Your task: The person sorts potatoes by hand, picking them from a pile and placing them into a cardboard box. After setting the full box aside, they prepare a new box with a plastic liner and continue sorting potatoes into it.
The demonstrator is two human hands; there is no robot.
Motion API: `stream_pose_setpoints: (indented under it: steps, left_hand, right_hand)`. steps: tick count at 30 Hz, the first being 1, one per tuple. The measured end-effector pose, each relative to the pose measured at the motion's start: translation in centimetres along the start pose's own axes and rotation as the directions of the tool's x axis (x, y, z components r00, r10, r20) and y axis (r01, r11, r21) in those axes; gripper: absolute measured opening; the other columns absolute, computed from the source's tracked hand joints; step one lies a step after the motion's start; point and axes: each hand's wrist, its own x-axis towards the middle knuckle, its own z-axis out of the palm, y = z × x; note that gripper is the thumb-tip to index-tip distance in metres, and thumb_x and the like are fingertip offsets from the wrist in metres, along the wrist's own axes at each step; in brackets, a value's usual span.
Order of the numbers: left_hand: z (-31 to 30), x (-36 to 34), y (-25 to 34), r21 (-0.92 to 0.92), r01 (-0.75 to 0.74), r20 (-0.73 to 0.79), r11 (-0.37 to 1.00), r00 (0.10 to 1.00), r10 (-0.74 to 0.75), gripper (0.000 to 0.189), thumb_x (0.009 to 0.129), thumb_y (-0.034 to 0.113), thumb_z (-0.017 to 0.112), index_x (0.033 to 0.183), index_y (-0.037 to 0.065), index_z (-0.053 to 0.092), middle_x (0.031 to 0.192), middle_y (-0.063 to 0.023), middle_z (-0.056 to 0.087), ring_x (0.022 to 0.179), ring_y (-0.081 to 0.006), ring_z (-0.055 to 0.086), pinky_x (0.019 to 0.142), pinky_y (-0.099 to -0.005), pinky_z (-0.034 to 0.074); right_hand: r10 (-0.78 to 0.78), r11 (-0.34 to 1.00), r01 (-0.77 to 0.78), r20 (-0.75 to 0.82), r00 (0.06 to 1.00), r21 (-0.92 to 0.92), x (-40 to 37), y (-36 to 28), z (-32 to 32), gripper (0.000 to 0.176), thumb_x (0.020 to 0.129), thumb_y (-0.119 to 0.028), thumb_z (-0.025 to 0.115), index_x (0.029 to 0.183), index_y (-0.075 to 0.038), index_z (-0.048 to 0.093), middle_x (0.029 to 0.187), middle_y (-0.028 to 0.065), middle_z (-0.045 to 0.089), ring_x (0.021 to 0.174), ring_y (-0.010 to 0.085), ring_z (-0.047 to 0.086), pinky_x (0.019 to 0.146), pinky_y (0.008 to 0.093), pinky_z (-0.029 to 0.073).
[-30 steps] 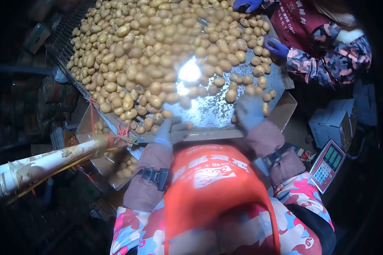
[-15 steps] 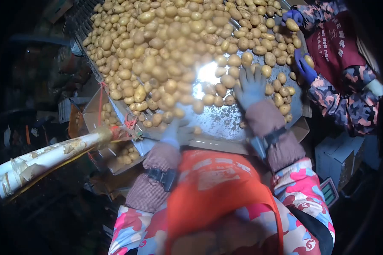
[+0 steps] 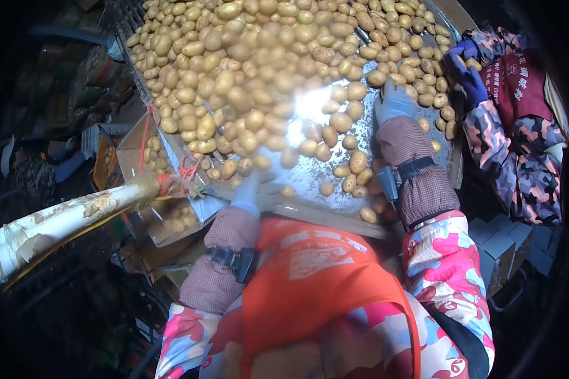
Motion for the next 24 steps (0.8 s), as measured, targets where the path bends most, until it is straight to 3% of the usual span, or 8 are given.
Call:
stream_pose_setpoints:
  steps: [4,5,7,9,11,19,22,24]
  left_hand:
    - [-0.7,0.4,0.2,-0.028,0.040,0.146,0.999,0.989,-0.035,0.060,0.100,0.054,0.051,0.134,0.005,0.058,0.119,-0.0170,0.071,0.093,-0.0308,0.070,0.073,-0.0395,0.056]
    - [0.1,0.6,0.4,0.089,-0.196,0.181,0.976,0.967,0.178,0.054,0.098,0.047,0.055,0.131,0.005,0.059,0.118,-0.0158,0.071,0.094,-0.0295,0.069,0.075,-0.0386,0.056]
    - [3.0,0.3,-0.6,0.286,-0.600,0.305,0.747,0.796,0.523,0.044,0.094,0.035,0.064,0.126,0.005,0.061,0.115,-0.0134,0.071,0.096,-0.0268,0.069,0.078,-0.0369,0.056]
    - [6.0,-0.2,-1.6,0.388,-0.864,0.487,0.320,0.488,0.725,0.036,0.090,0.023,0.072,0.120,0.005,0.064,0.113,-0.0109,0.071,0.098,-0.0241,0.069,0.082,-0.0352,0.057]
    - [6.8,-0.4,-2.0,0.410,-0.910,0.591,0.062,0.317,0.741,0.035,0.086,0.015,0.078,0.117,0.004,0.064,0.110,-0.0094,0.071,0.099,-0.0218,0.068,0.083,-0.0336,0.056]
    - [5.2,-3.8,-1.8,0.229,-0.635,0.373,0.738,0.758,0.536,0.028,0.094,0.016,0.070,0.117,0.002,0.062,0.114,-0.0112,0.068,0.102,-0.0226,0.066,0.089,-0.0351,0.055]
    - [3.8,-3.2,-1.4,-0.450,0.131,0.496,0.883,0.859,0.125,0.038,0.106,0.022,0.051,0.139,0.005,0.046,0.135,-0.0117,0.057,0.127,-0.0227,0.054,0.111,-0.0366,0.041]
    - [3.3,-2.6,-2.8,-0.168,-0.316,0.505,0.934,0.786,0.357,0.040,0.105,0.020,0.054,0.140,0.003,0.045,0.136,-0.0131,0.056,0.128,-0.0233,0.053,0.110,-0.0375,0.043]
  right_hand:
    - [-0.069,0.713,-0.062,0.158,0.985,0.698,-2.5,2.7,2.0,0.064,0.086,-0.023,0.078,0.144,-0.013,0.053,0.120,0.0119,0.066,0.099,0.0241,0.068,0.084,0.0348,0.057]
    - [-0.056,0.583,-0.147,0.221,0.974,0.799,-3.9,1.8,0.1,0.063,0.087,-0.021,0.078,0.144,-0.011,0.053,0.119,0.0110,0.066,0.099,0.0220,0.068,0.084,0.0321,0.056]
    - [-0.135,0.567,-0.317,0.465,0.875,0.761,-9.4,-5.5,-11.7,0.058,0.090,-0.028,0.075,0.139,-0.003,0.057,0.118,0.0131,0.067,0.111,0.0213,0.064,0.097,0.0330,0.051]
    - [-0.630,0.535,0.043,0.364,0.686,0.844,-10.7,-3.4,-7.9,0.047,0.097,-0.029,0.065,0.137,-0.005,0.061,0.128,0.0175,0.066,0.124,0.0282,0.059,0.106,0.0386,0.046]
    - [-0.432,0.739,0.114,0.337,0.836,0.664,-5.9,-3.8,-8.6,0.043,0.098,-0.027,0.061,0.136,-0.007,0.061,0.131,0.0186,0.064,0.123,0.0313,0.060,0.105,0.0398,0.046]
    - [-0.143,0.968,0.180,0.204,0.968,-0.176,3.7,2.3,-2.5,0.043,0.091,-0.034,0.067,0.128,-0.012,0.058,0.123,0.0192,0.062,0.113,0.0359,0.063,0.094,0.0490,0.051]
    - [-0.077,0.986,0.095,0.132,0.988,-0.135,2.4,3.0,-1.6,0.046,0.088,-0.033,0.071,0.129,-0.015,0.058,0.123,0.0194,0.062,0.115,0.0360,0.062,0.095,0.0487,0.051]
    - [-0.046,0.996,0.060,0.185,0.982,-0.071,3.1,3.8,-1.6,0.052,0.085,-0.029,0.075,0.133,-0.016,0.059,0.124,0.0200,0.063,0.117,0.0375,0.061,0.098,0.0477,0.050]
